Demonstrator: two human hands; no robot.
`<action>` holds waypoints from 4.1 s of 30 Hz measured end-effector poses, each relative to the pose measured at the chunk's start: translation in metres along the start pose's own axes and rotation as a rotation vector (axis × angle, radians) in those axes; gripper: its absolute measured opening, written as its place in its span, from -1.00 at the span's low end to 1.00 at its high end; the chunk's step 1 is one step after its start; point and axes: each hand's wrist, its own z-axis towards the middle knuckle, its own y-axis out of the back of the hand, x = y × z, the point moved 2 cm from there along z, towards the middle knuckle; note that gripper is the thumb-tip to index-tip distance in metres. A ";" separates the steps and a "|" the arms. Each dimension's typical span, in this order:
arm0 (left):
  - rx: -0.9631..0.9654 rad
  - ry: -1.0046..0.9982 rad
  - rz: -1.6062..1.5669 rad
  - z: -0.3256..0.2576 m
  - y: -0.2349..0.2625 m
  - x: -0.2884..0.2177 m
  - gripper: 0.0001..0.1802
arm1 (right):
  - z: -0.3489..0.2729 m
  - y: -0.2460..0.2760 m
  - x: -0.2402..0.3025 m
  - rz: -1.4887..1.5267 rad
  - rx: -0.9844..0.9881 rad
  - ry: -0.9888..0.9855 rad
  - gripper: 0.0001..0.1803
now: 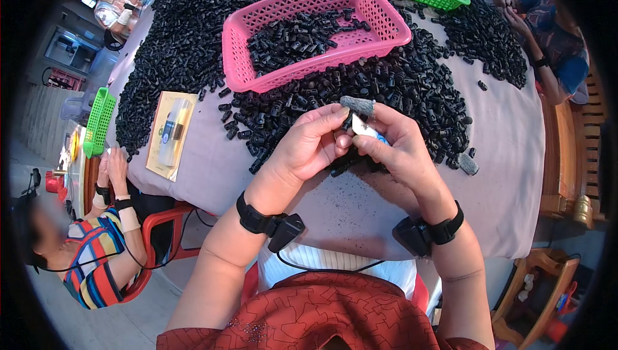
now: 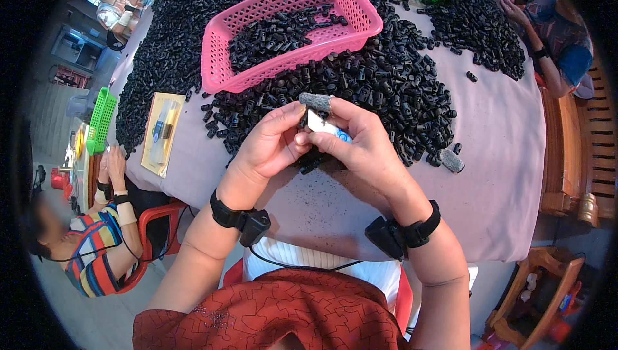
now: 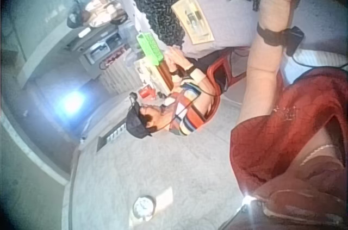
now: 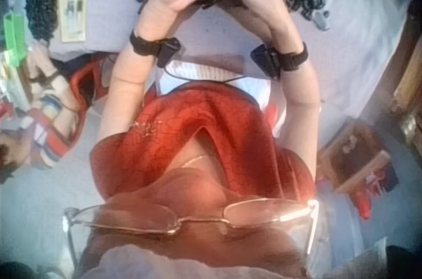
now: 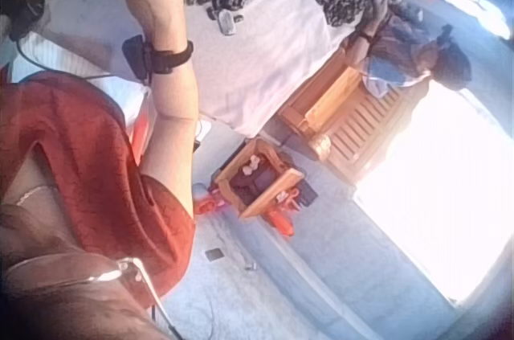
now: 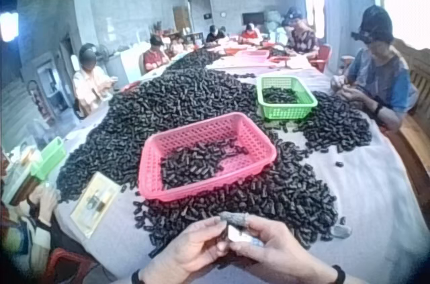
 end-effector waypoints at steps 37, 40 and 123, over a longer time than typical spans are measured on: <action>-0.147 -0.512 1.967 0.006 -0.025 -0.041 -0.83 | -0.001 0.010 -0.001 0.043 -0.363 0.043 -0.72; -0.118 -0.543 2.018 0.010 -0.022 -0.039 -0.82 | 0.000 0.011 -0.002 0.037 -0.356 0.040 -0.73; 0.042 -0.087 0.107 0.004 -0.002 -0.008 -0.66 | -0.001 -0.006 0.004 0.112 0.011 -0.060 -0.53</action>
